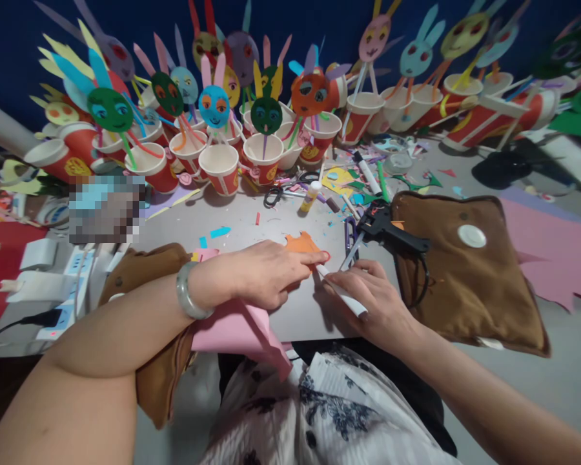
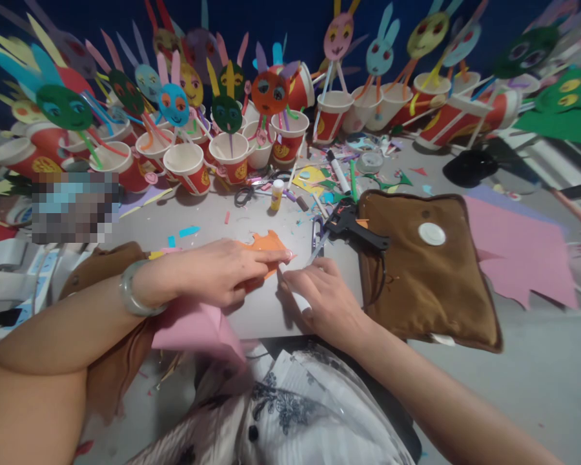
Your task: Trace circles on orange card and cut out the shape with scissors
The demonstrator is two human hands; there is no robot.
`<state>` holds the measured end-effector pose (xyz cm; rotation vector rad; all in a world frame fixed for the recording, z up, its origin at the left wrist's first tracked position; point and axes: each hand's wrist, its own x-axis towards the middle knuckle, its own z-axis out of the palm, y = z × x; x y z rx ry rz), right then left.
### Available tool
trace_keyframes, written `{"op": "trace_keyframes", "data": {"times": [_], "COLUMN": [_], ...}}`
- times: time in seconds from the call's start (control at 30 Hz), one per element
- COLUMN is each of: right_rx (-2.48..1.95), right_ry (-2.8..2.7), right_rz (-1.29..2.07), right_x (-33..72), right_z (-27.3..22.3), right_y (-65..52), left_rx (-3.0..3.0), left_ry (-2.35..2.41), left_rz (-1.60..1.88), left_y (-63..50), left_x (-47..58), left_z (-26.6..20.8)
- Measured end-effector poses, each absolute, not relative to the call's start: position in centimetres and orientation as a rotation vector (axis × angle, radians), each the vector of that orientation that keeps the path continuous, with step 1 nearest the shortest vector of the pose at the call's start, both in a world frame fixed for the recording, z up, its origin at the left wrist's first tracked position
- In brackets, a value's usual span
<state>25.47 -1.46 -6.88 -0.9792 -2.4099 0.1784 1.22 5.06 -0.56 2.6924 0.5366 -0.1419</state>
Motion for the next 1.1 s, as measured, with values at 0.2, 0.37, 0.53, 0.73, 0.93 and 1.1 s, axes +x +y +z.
{"op": "trace_keyframes", "data": {"times": [0.2, 0.37, 0.53, 0.73, 0.93, 1.1], "right_rx": [-0.978, -0.978, -1.118, -1.212, -1.206, -1.216], "right_ry": [-2.411, -2.343, -2.179, -2.113, -2.145, -2.151], "right_rz": [0.150, 0.123, 0.076, 0.120, 0.094, 0.101], "right_x": [25.3, 25.8, 26.5, 26.3, 26.3, 26.5], "right_z": [-6.3, -5.4, -5.5, -5.8, -6.4, -6.6], "right_y": [-1.4, -1.6, -1.7, -1.3, -1.1, -1.1], "left_rx": [2.687, 2.679, 2.687, 2.687, 2.698, 2.692], "left_ry": [0.523, 0.539, 0.531, 0.546, 0.538, 0.536], "left_rz": [-0.141, -0.156, -0.177, -0.219, -0.235, -0.244], "left_y": [5.1, 5.1, 5.1, 5.2, 5.1, 5.1], "left_x": [1.2, 1.3, 1.4, 1.6, 1.6, 1.6], "left_z": [-0.5, -0.5, -0.4, -0.3, -0.2, -0.2]}}
